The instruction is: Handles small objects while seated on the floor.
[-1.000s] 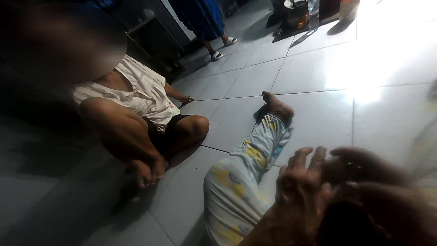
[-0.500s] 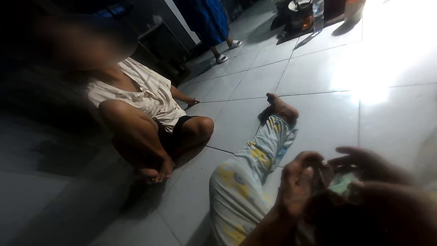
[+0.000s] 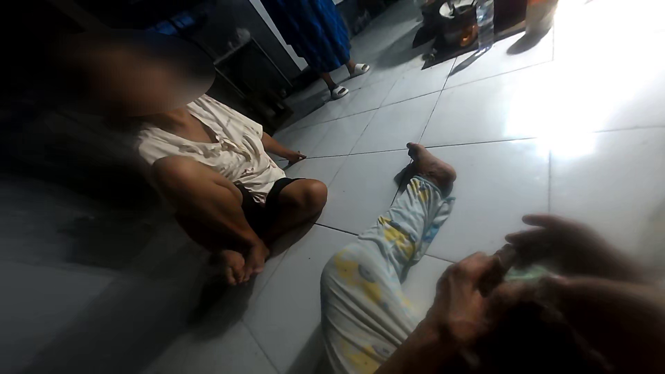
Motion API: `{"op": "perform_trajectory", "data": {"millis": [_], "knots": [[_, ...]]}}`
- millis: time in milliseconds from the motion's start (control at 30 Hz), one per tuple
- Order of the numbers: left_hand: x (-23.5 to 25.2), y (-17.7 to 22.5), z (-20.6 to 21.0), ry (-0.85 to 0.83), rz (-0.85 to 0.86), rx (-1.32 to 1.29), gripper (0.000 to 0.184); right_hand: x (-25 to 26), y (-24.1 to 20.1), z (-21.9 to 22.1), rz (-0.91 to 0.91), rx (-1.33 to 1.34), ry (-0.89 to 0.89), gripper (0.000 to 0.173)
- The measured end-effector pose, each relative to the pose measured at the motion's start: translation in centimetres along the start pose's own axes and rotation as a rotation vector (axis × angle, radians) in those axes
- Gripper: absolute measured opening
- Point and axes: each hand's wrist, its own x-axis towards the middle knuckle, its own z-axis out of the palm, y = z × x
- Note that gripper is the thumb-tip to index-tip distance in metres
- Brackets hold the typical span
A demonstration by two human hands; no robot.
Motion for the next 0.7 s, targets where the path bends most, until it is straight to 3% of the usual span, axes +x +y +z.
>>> {"op": "perform_trajectory", "data": {"millis": [200,300,400,533,633,700], "knots": [[-0.2,-0.9,0.7,0.139,0.051,-0.087,0.048,0.0,0.0,0.0,0.033,-0.015,-0.029,0.060],[-0.1,-0.3,1.0,0.194,0.026,-0.023,0.035,0.1,0.0,0.0,0.073,-0.020,-0.021,0.063],[-0.2,-0.2,1.1,0.177,0.011,0.008,0.035,0.2,0.0,-0.2,0.074,-0.013,-0.049,0.064],[-0.2,-0.6,1.3,0.265,-0.034,-0.116,0.027,0.3,0.3,-0.4,0.045,-0.037,-0.087,0.065],[-0.3,-0.9,1.1,0.354,-0.021,-0.185,0.025,0.1,0.4,-0.4,0.039,-0.108,-0.035,0.061],[-0.3,-1.1,0.8,0.376,-0.018,-0.096,0.030,-0.1,0.4,-0.5,0.072,-0.153,0.017,0.060]]}}
